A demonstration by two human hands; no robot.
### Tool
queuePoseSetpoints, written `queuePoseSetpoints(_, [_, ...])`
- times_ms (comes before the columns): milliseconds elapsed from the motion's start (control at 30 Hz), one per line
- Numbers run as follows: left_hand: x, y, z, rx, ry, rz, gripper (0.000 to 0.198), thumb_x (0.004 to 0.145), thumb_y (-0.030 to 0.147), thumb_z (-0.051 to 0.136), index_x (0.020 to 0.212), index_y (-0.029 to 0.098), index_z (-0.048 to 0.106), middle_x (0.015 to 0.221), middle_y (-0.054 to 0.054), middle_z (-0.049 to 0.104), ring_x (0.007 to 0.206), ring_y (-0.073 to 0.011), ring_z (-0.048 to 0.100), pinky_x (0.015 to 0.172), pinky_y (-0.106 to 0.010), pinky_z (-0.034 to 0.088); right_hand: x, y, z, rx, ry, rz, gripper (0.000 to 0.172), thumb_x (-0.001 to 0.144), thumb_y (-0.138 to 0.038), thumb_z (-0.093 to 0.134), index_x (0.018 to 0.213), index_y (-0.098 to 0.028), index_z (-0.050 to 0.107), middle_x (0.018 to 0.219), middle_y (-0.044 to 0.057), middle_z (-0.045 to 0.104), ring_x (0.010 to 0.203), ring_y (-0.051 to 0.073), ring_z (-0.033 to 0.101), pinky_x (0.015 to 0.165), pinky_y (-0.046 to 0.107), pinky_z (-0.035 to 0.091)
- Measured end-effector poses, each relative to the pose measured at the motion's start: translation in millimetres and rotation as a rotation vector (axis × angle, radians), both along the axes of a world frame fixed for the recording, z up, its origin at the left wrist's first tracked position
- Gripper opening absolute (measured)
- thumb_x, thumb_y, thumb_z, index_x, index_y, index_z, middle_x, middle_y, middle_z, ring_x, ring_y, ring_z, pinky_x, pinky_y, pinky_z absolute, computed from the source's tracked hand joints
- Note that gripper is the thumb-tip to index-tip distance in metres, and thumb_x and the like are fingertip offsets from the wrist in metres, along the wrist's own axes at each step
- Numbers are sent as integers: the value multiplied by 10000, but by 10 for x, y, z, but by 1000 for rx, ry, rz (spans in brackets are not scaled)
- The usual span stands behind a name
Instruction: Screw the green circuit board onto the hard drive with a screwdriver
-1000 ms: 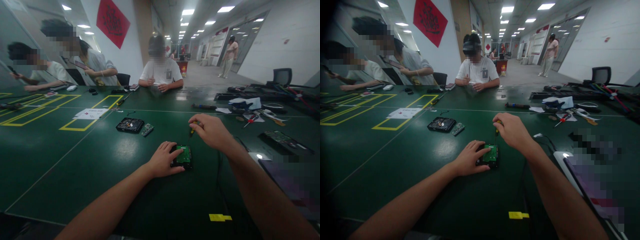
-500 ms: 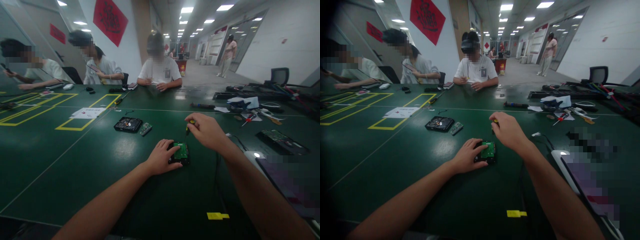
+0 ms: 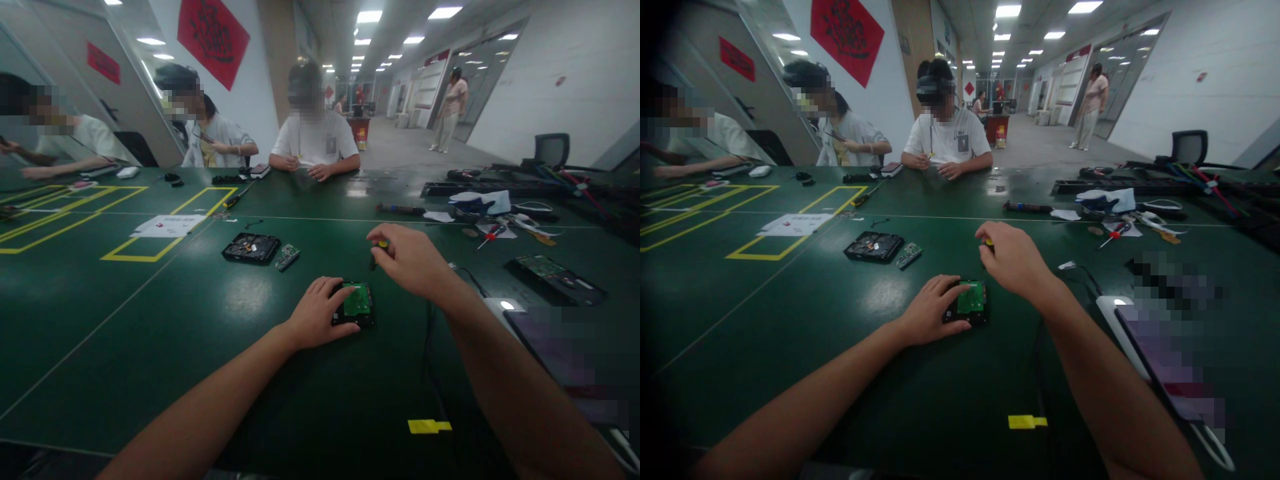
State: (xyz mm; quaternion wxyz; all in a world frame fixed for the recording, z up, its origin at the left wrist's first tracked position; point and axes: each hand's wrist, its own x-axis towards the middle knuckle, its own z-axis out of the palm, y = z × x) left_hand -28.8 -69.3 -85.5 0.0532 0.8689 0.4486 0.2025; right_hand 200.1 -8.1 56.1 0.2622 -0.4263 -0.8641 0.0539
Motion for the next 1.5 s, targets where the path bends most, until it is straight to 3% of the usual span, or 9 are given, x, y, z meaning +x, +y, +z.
queuePoseSetpoints(133, [0, -7, 5, 16, 16, -8, 754, 931, 687, 684, 1554, 301, 507, 1572, -152, 453, 1441, -390, 447, 1207, -614, 376, -10, -1, -26, -8, 41, -53, 237, 878, -202, 625, 1113, -171, 637, 999, 107, 732, 810, 231, 643, 739, 362, 457])
queuePoseSetpoints(267, [-4, 5, -18, 31, 15, -9, 763, 925, 701, 682, 1553, 302, 512, 1558, -151, 466, 1430, -390, 455, 1204, -619, 378, 32, -5, 16, -22, 23, 4, 105, 894, -222, 639, 997, -198, 633, 970, 93, 709, 836, 238, 649, 759, 363, 469])
queuePoseSetpoints(567, [2, 16, -27, 3, -9, 10, 906, 896, 743, 678, 1570, 184, 446, 1533, -185, 508, 1409, -390, 477, 1222, -591, 370, 13, -24, 61, 34, -8, 13, 124, 982, -316, 623, 939, -214, 679, 943, 72, 712, 874, 235, 645, 820, 366, 458])
queuePoseSetpoints(767, [30, 1, 2, 20, 3, 12, 818, 914, 688, 689, 1575, 264, 459, 1526, -162, 499, 1396, -387, 480, 1199, -606, 384, -15, -5, 21, 25, -22, 31, 162, 978, -189, 536, 1035, -192, 688, 1071, 102, 751, 981, 255, 672, 892, 384, 467])
queuePoseSetpoints(900, [13, 5, -11, 17, 4, -1, 778, 922, 683, 689, 1567, 297, 490, 1546, -152, 477, 1412, -398, 459, 1189, -624, 385, -2, 9, 13, -3, 8, -28, 222, 940, -190, 542, 1122, -180, 669, 989, 98, 747, 869, 243, 663, 796, 371, 469])
queuePoseSetpoints(1000, [-1, 4, -14, 15, -3, -8, 744, 919, 680, 697, 1541, 308, 531, 1553, -147, 472, 1417, -405, 453, 1192, -636, 375, 15, 4, 26, 1, 22, -74, 143, 892, -210, 599, 1021, -186, 655, 930, 93, 721, 838, 241, 643, 748, 357, 457])
queuePoseSetpoints(1100, [-3, -5, -2, 19, 4, -8, 749, 912, 680, 706, 1532, 291, 546, 1560, -155, 461, 1417, -404, 452, 1198, -629, 371, 26, -4, 43, -7, 28, -31, 55, 914, -227, 603, 944, -200, 641, 963, 93, 701, 872, 238, 641, 763, 348, 460])
queuePoseSetpoints(1233, [10, -7, -6, 28, 7, -6, 749, 902, 686, 717, 1518, 288, 565, 1553, -157, 462, 1408, -400, 459, 1187, -619, 388, 5, -23, 43, -26, 33, 32, 162, 957, -203, 565, 1071, -193, 680, 1052, 97, 679, 876, 217, 636, 797, 345, 467])
queuePoseSetpoints(1500, [3, 16, -28, 23, 4, -5, 759, 893, 693, 728, 1520, 298, 568, 1544, -153, 473, 1412, -395, 461, 1181, -618, 398, -46, 17, -21, 25, 52, 23, 106, 990, -279, 599, 959, -219, 680, 952, 64, 706, 879, 228, 640, 828, 363, 452])
